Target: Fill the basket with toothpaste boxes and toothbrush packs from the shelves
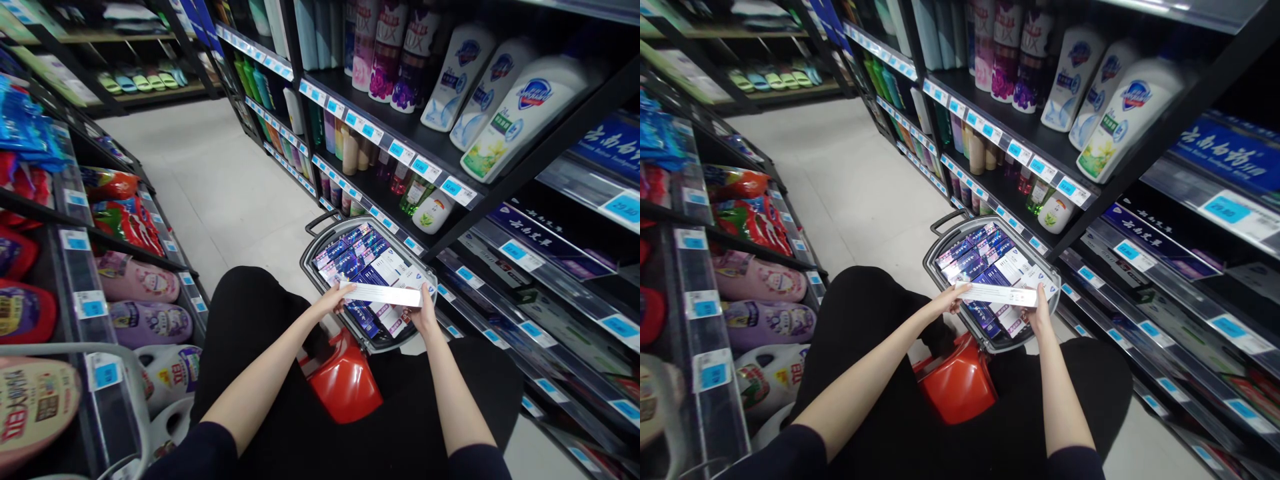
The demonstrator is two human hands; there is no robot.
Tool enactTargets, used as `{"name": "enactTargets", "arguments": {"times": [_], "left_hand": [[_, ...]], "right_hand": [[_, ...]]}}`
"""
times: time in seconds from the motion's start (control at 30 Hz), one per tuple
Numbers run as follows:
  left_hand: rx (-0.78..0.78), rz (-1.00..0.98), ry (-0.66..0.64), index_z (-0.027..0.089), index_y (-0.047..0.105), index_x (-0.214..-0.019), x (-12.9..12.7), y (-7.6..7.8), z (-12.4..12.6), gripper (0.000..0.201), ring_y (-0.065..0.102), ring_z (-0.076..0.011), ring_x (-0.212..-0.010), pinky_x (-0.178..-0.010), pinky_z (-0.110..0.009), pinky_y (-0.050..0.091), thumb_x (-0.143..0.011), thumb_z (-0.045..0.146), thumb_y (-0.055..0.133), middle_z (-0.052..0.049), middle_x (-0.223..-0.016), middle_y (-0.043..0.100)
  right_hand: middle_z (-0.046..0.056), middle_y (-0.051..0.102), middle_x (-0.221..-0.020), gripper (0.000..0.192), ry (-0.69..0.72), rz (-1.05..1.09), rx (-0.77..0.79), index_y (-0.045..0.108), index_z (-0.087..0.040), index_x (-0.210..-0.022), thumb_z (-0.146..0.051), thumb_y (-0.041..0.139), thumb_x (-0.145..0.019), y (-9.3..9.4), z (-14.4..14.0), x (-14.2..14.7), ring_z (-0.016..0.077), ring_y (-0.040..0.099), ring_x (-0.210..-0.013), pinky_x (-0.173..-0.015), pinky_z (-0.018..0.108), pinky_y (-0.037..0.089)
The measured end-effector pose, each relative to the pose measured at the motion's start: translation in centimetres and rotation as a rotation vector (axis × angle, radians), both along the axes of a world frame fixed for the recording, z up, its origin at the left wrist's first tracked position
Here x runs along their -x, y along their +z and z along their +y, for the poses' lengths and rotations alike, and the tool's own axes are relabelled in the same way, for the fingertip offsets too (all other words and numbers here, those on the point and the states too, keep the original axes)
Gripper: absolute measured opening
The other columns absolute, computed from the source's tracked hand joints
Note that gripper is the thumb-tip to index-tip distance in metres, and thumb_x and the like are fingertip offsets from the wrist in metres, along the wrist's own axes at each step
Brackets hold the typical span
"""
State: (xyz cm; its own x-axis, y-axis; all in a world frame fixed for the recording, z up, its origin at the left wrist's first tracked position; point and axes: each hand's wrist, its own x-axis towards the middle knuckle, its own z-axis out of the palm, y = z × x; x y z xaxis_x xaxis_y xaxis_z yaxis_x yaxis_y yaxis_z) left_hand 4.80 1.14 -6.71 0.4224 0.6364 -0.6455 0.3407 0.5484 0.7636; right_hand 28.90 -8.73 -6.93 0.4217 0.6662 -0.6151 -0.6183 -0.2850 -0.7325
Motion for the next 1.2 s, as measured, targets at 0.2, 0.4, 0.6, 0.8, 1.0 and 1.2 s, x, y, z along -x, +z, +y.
{"name": "enactTargets", "arguments": {"times": [0.2, 0.4, 0.6, 0.8, 1.0, 1.2], "left_hand": [[0.004, 0.017, 0.000, 0.018, 0.053, -0.083, 0.0, 0.1, 0.0, 0.047, 0.046, -0.0099, -0.034, -0.034, -0.020, 0.029, -0.070, 0.062, 0.063, 0.008, -0.043, 0.040], [0.009, 0.024, -0.007, 0.018, 0.052, -0.083, 0.0, 0.2, -0.1, 0.047, 0.045, -0.0096, -0.034, -0.034, -0.020, 0.029, -0.070, 0.062, 0.062, 0.009, -0.044, 0.039], [0.008, 0.026, -0.007, 0.019, 0.051, -0.084, 0.0, 0.5, -0.2, 0.046, 0.045, -0.0098, -0.035, -0.035, -0.020, 0.030, -0.070, 0.062, 0.063, 0.008, -0.044, 0.039], [0.030, 0.013, 0.014, 0.019, 0.055, -0.082, -0.1, -0.1, 0.0, 0.050, 0.046, -0.0105, -0.034, -0.034, -0.020, 0.029, -0.067, 0.065, 0.064, 0.008, -0.042, 0.040], [0.245, -0.097, 0.130, 0.015, 0.059, -0.083, -0.3, 0.9, 0.1, 0.061, 0.049, -0.0124, -0.034, -0.035, -0.022, 0.032, -0.076, 0.073, 0.043, 0.001, -0.046, 0.053], [0.115, -0.271, 0.219, 0.021, 0.045, -0.105, 0.0, 2.2, 0.1, 0.044, 0.061, -0.0179, -0.045, -0.037, -0.024, 0.044, -0.074, 0.044, 0.064, -0.001, -0.064, 0.066]], "right_hand": [[0.003, 0.062, -0.057, 0.049, 0.002, 0.010, 0.012, 0.060, -0.020, -0.080, -0.068, 0.051, -0.074, 0.3, 0.0, 0.1, 0.0125, 0.046, -0.040, -0.038, 0.025, 0.032], [0.002, 0.061, -0.056, 0.047, 0.003, 0.017, 0.031, 0.060, -0.022, -0.078, -0.067, 0.050, -0.075, 0.4, 0.1, 0.1, 0.0130, 0.046, -0.039, -0.036, 0.025, 0.032], [0.002, 0.060, -0.055, 0.047, -0.001, 0.014, 0.031, 0.060, -0.020, -0.077, -0.066, 0.050, -0.076, 0.7, 0.0, 0.2, 0.0131, 0.047, -0.039, -0.036, 0.024, 0.032], [0.002, 0.060, -0.054, 0.044, 0.003, 0.016, 0.039, 0.061, -0.021, -0.076, -0.065, 0.051, -0.074, 0.8, 0.1, 0.2, 0.0140, 0.047, -0.040, -0.036, 0.025, 0.032], [0.001, 0.069, -0.078, 0.027, -0.014, 0.038, -0.141, 0.065, -0.022, -0.086, -0.037, 0.064, -0.064, 1.1, 0.0, 0.1, 0.0183, 0.061, -0.065, -0.049, 0.026, 0.044], [-0.001, 0.070, -0.100, 0.041, -0.040, 0.085, -0.228, 0.063, -0.027, -0.106, -0.024, 0.062, -0.064, 0.7, 0.1, 0.2, 0.0190, 0.064, -0.084, -0.064, 0.028, 0.051]]}}
